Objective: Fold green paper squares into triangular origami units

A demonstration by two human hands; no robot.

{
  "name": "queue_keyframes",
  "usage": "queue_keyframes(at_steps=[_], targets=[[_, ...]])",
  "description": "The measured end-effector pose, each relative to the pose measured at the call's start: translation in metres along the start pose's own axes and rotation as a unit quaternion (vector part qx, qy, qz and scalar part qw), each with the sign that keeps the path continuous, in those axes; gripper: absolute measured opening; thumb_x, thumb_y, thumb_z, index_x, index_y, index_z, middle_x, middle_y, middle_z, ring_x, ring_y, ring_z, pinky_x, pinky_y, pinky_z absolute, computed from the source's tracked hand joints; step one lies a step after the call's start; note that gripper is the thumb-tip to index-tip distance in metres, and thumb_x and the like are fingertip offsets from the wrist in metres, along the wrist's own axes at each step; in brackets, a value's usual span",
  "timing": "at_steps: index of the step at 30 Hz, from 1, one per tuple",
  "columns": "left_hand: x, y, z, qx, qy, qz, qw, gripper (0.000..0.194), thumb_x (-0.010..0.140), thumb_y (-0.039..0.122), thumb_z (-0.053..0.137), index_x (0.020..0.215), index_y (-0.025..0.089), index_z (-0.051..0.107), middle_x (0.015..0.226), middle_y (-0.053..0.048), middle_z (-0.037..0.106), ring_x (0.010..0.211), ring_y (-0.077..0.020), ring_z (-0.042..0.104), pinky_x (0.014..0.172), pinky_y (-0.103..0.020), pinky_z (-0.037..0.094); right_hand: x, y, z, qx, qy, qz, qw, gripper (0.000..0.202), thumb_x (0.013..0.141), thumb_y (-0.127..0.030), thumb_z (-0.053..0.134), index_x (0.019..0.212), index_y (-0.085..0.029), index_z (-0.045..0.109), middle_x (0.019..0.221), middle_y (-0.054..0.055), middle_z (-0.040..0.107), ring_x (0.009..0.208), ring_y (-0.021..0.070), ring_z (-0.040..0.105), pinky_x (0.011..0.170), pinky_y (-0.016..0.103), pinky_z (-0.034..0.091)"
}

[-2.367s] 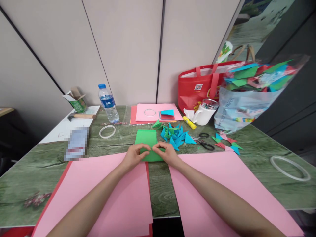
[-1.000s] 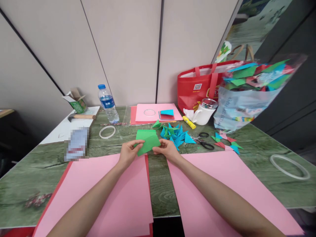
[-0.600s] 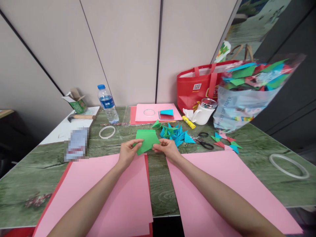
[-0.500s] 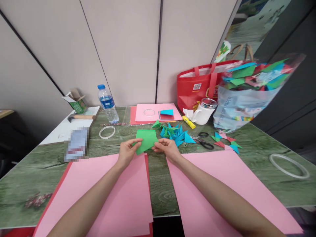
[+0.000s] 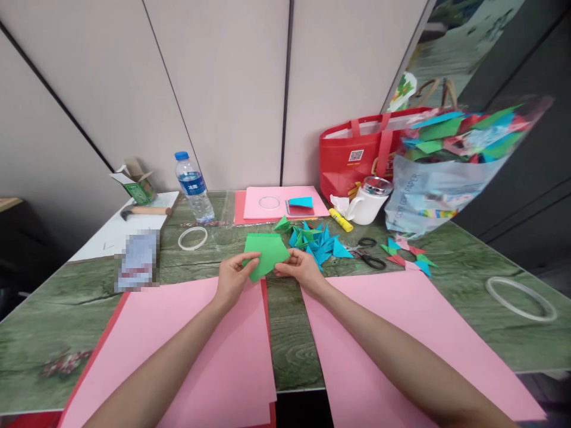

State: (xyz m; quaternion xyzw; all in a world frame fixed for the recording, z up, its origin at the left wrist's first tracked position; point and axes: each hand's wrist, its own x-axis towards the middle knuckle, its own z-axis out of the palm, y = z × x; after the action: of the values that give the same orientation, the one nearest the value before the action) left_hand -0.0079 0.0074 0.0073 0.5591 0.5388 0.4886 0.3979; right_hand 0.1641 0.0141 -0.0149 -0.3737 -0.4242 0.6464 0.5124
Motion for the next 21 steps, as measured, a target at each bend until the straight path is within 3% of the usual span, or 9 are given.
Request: queue_keyframes(at_steps=[3,6,9,13,18,21], targets=[[-0.0002,0.0,0.0024,-0.056,-0.031,-0.01,0.998,0.021,0.06,0.027,0.068,0.074,0.013,0.063,0.069,-0.002,0.063,0.06,-0.0096,0.054,0.055,-0.019,0.04,0.0011,0.0019,-0.0007,0.016,0.03,-0.015,0.999,0.035,0.051,-0.026,0.075,0.076,-0.016,0.054,0.062,-0.004,0.062,0.055,0.0107,0.061,0.057,0.026,0.053],[-0.0008,0.0013,0.0035,-0.103,-0.078,-0.048,0.99,0.036,0.055,0.024,0.071,0.087,0.016,0.055,0.064,0.003,0.059,0.054,-0.0082,0.055,0.05,-0.017,0.04,0.002,0.0035,-0.0005,0.03,0.06,-0.026,0.997,0.035,0.05,-0.025,0.076,0.075,-0.016,0.053,0.059,-0.006,0.059,0.051,0.0088,0.058,0.054,0.025,0.053],[-0.0033,0.0044,0.0042,-0.123,-0.148,-0.095,0.977,0.046,0.058,0.026,0.07,0.098,0.016,0.05,0.064,0.002,0.061,0.051,-0.0109,0.058,0.051,-0.022,0.045,0.0015,0.0046,0.001,0.015,0.054,-0.021,0.998,0.034,0.051,-0.025,0.075,0.074,-0.016,0.052,0.058,-0.006,0.058,0.05,0.0095,0.058,0.053,0.026,0.052],[-0.0066,0.0068,0.0043,-0.121,-0.225,-0.133,0.957,0.033,0.062,0.029,0.067,0.085,0.01,0.055,0.069,-0.007,0.066,0.061,-0.0188,0.064,0.061,-0.032,0.051,-0.0008,0.006,0.0036,-0.017,0.018,-0.016,1.0,0.036,0.052,-0.025,0.073,0.079,-0.017,0.05,0.062,-0.004,0.059,0.053,0.0115,0.06,0.055,0.027,0.052],[-0.0059,0.0053,0.0035,-0.02,-0.233,-0.08,0.969,0.024,0.063,0.029,0.065,0.075,0.009,0.059,0.066,-0.007,0.066,0.056,-0.0188,0.063,0.054,-0.028,0.05,-0.0037,0.008,0.0058,-0.126,-0.042,-0.046,0.99,0.038,0.052,-0.019,0.071,0.084,-0.017,0.049,0.065,-0.003,0.061,0.057,0.0127,0.061,0.056,0.026,0.051],[-0.005,0.0059,0.0029,0.056,-0.208,-0.031,0.976,0.021,0.06,0.027,0.067,0.071,0.01,0.061,0.064,-0.005,0.066,0.054,-0.0171,0.062,0.048,-0.024,0.048,-0.0047,0.009,0.0061,-0.157,-0.05,-0.041,0.986,0.039,0.054,-0.018,0.069,0.087,-0.017,0.048,0.063,-0.003,0.061,0.057,0.0142,0.062,0.055,0.026,0.05]])
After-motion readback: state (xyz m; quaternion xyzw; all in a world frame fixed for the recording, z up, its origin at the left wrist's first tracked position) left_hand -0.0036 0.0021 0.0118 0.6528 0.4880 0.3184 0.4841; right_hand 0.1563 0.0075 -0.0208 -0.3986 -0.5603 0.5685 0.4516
